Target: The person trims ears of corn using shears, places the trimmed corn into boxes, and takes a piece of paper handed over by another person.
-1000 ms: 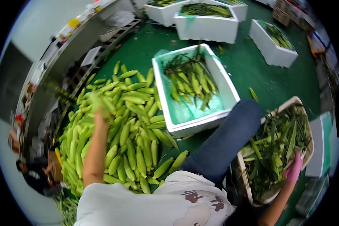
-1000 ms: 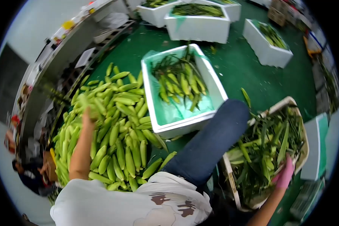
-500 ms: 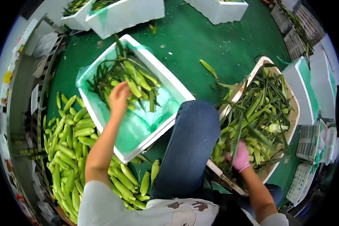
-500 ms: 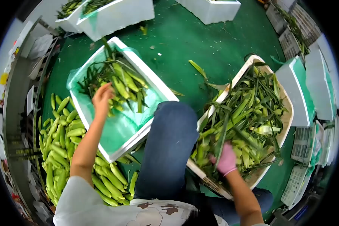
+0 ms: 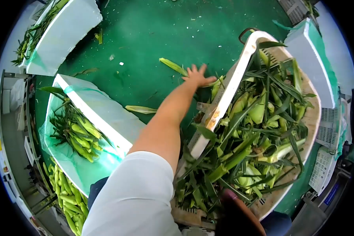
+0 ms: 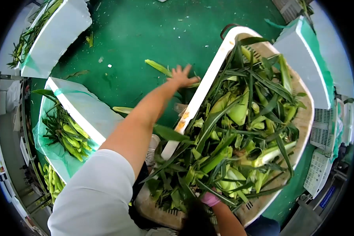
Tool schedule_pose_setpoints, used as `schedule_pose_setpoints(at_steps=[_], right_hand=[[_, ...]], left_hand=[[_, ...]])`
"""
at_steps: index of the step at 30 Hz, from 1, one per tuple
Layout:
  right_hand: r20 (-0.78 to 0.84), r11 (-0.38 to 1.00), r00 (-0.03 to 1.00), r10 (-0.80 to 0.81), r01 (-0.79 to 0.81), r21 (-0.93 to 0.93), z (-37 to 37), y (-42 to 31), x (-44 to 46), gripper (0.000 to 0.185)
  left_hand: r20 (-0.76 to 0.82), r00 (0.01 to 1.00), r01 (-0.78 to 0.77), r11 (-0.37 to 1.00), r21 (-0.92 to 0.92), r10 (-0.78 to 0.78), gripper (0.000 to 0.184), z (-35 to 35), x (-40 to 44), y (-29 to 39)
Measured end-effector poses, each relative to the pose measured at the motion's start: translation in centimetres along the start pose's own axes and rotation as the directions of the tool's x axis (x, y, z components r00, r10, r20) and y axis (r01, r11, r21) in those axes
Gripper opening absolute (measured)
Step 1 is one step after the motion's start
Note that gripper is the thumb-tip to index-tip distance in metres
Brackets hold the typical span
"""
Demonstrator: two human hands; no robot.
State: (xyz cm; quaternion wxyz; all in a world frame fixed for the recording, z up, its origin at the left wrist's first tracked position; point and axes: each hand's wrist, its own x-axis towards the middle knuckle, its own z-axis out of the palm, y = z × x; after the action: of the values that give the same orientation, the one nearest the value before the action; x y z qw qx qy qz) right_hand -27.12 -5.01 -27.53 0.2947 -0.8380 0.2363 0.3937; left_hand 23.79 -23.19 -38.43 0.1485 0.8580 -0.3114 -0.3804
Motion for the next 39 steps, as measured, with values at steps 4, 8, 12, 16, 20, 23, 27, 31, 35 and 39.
schedule_pose_setpoints(at_steps=[4, 8, 12, 16, 20, 23, 27, 31, 35, 39], right_hand=[[0.032, 0.997, 0.999, 0.003, -0.006, 0.077, 0.3, -0.3, -0.2, 0.058], [0.06, 0.996, 0.998, 0.013, -0.018, 0.082, 0.1, 0.1, -0.1, 0.057], [0.069, 0.998, 0.998, 0.0, -0.005, 0.062, -0.1, 0.2, -0.1, 0.056], [0.074, 0.999, 0.997, -0.002, -0.001, 0.045, -0.1, 0.3, 0.0, 0.055], [0.08, 0.999, 0.997, -0.01, 0.006, 0.051, -0.1, 0.4, -0.2, 0.054], [0.081, 0.999, 0.997, -0.015, 0.01, 0.053, -0.2, 0.3, -0.1, 0.054], [0.083, 0.998, 0.996, -0.027, 0.022, 0.064, -0.1, 0.1, 0.3, 0.053], [0.074, 0.995, 0.995, -0.066, 0.06, 0.084, -0.3, 0.0, 0.8, 0.053], [0.072, 0.99, 0.993, -0.096, 0.088, 0.107, 0.9, -0.3, 1.3, 0.052], [-0.004, 0.975, 0.994, -0.107, 0.105, 0.198, -3.0, -2.2, 0.9, 0.054]], left_hand=[[-0.258, 0.869, -0.327, 0.882, 0.339, 0.421, 0.088, 8.5, -1.1, -3.5], [-0.417, 0.754, -0.414, 0.86, 0.298, 0.508, 0.055, 11.2, -3.4, -4.6], [-0.155, 0.89, -0.411, 0.902, 0.137, 0.429, 0.022, 11.2, -6.0, -4.6], [-0.402, 0.908, -0.004, 0.955, -0.298, -0.122, 0.021, 8.6, -7.7, -7.6], [-0.737, 0.428, -0.001, 0.814, -0.58, -0.524, 0.045, 2.4, -10.6, -11.6], [-0.759, 0.161, 0.232, 0.772, -0.592, -0.631, 0.056, 1.6, -10.1, -16.6], [-0.567, 0.071, 0.656, 0.467, -0.593, -0.821, 0.069, 1.8, -10.8, -16.2], [-0.563, 0.019, 0.635, 0.445, -0.632, -0.826, 0.058, 4.3, -9.3, -16.7], [-0.698, 0.424, 0.381, 0.813, -0.441, -0.577, 0.035, 4.6, -7.6, -22.0], [-0.493, 0.494, -0.257, 0.421, -0.87, -0.716, 0.036, -4.1, -0.7, -16.5]])
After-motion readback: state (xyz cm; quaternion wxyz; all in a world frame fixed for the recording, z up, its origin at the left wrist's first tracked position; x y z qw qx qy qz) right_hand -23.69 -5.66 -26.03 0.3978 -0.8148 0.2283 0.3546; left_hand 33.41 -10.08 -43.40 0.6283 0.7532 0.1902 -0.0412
